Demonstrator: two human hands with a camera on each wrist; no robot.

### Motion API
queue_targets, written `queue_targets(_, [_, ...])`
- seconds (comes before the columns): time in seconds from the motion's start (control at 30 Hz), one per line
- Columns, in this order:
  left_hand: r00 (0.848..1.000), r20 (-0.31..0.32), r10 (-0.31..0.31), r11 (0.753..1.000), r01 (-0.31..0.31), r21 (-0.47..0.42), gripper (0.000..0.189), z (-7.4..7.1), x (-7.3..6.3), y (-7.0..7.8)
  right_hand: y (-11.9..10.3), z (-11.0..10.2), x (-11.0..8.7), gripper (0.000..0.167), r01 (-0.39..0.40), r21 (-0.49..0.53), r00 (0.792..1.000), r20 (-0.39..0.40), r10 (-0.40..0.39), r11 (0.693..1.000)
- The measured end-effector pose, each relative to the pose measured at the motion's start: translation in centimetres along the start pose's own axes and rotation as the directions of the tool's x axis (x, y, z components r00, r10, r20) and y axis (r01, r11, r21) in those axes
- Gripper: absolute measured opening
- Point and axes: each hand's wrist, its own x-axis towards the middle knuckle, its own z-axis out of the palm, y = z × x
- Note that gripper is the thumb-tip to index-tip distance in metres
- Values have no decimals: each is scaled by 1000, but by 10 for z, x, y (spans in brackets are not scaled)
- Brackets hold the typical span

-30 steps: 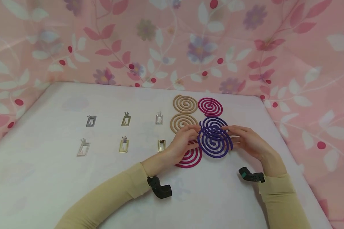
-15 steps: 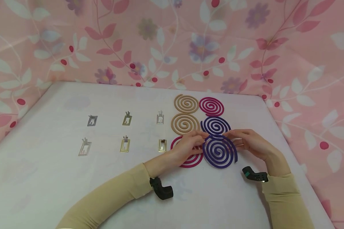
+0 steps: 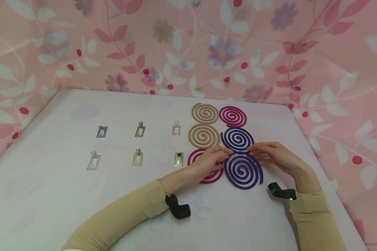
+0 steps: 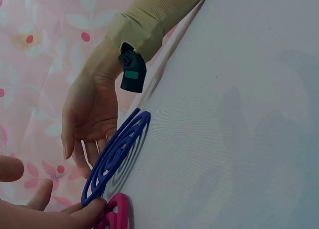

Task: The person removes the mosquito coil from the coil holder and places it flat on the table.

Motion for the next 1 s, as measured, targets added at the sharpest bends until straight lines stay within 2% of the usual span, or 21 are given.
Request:
queue_targets(0.13, [1000, 30, -3, 1000, 3, -13, 36, 1, 2, -1, 2, -2, -1, 51, 7, 13, 1000, -7, -7, 1000])
queue_targets(0.3, [998, 53, -20, 1000, 21, -19, 38, 1, 3, 0, 5, -5, -1, 47, 59, 23, 998, 5, -60, 998])
queue_targets(0.43, [999, 45, -24, 999, 25, -19, 37, 0, 3, 0, 5, -6, -1, 47, 76, 32, 997, 12, -76, 997])
queue_targets(0.87, [999, 15, -33, 999, 33, -20, 29, -1, 1, 1, 5, -7, -1, 52, 29, 26, 1000, 0, -29, 999])
queue_targets(1.0, [999, 3, -38, 999, 38, -22, 28, -1, 3, 0, 6, -7, -1, 52, 38, 37, 999, 1, -38, 999])
